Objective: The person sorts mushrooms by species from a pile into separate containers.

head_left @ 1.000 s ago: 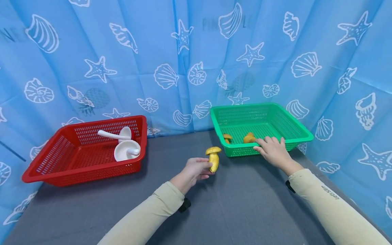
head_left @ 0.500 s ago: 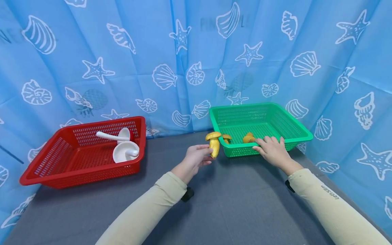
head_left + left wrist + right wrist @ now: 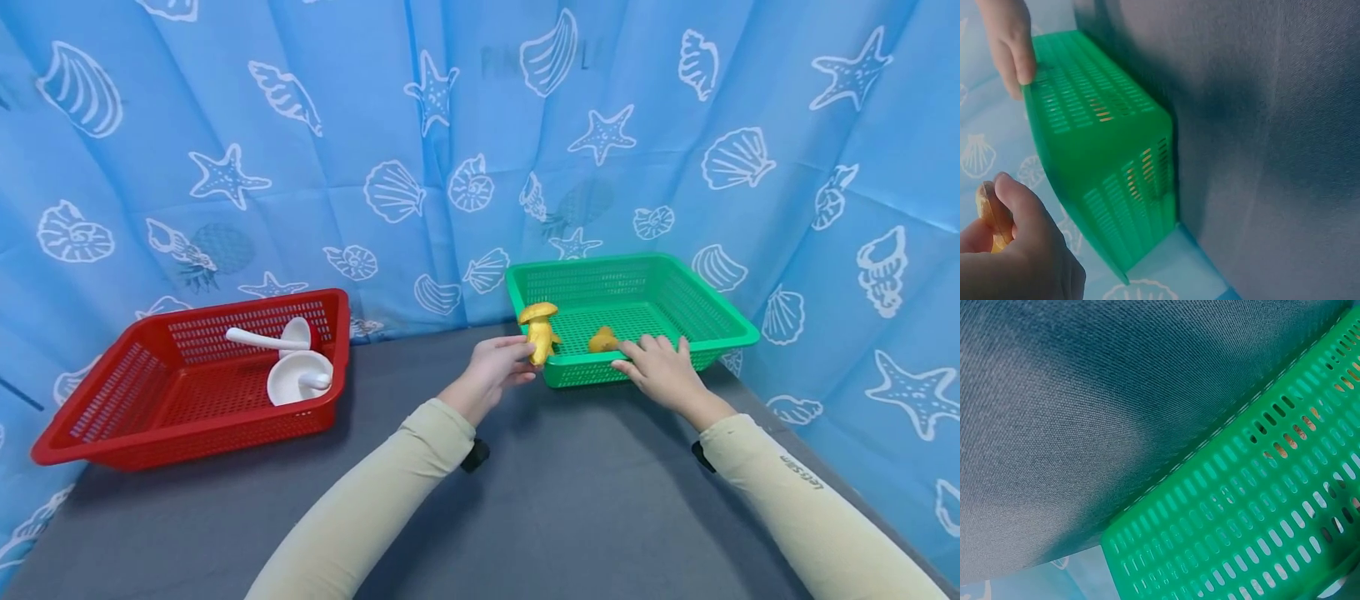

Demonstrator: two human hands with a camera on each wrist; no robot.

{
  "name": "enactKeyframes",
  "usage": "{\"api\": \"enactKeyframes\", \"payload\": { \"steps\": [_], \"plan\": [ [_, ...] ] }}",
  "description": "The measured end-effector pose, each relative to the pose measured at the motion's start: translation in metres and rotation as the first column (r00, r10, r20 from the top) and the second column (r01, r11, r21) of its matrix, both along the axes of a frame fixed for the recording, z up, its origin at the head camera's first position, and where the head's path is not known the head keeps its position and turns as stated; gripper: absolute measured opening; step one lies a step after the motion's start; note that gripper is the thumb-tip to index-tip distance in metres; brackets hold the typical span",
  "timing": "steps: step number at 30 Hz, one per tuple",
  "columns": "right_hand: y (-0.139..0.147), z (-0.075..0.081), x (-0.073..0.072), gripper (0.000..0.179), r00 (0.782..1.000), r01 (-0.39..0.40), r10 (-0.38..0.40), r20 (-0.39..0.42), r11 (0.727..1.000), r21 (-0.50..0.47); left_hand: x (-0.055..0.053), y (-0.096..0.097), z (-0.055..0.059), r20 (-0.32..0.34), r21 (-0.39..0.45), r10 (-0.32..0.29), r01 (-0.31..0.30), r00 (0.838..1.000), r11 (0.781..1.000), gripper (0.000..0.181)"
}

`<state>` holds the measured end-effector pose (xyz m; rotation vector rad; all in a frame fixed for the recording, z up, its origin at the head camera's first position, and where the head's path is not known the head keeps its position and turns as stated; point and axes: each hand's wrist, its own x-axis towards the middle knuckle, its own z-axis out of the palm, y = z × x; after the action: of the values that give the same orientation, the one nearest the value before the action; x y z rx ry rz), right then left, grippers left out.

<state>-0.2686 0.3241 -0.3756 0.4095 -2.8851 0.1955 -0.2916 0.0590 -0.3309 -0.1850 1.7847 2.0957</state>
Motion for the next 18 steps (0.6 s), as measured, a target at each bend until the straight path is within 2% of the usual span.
{"api": "enactKeyframes", "payload": {
  "steps": [12, 18],
  "plan": [
    [0.001, 0.0, -0.001, 0.04, 1.0, -0.004, 0.004, 0.006, 1.0, -0.008, -0.018, 0.02, 0.005, 0.018, 0.051, 0.014, -0.015, 1.0, 0.999, 0.033],
    [0.001, 0.0, -0.001, 0.039, 1.0, -0.006, 0.006, 0.002, 1.0, -0.002, -0.025, 0.027, 0.004, 0.036, 0.059, 0.048, -0.05, 0.998, 0.997, 0.03]
  ]
}}
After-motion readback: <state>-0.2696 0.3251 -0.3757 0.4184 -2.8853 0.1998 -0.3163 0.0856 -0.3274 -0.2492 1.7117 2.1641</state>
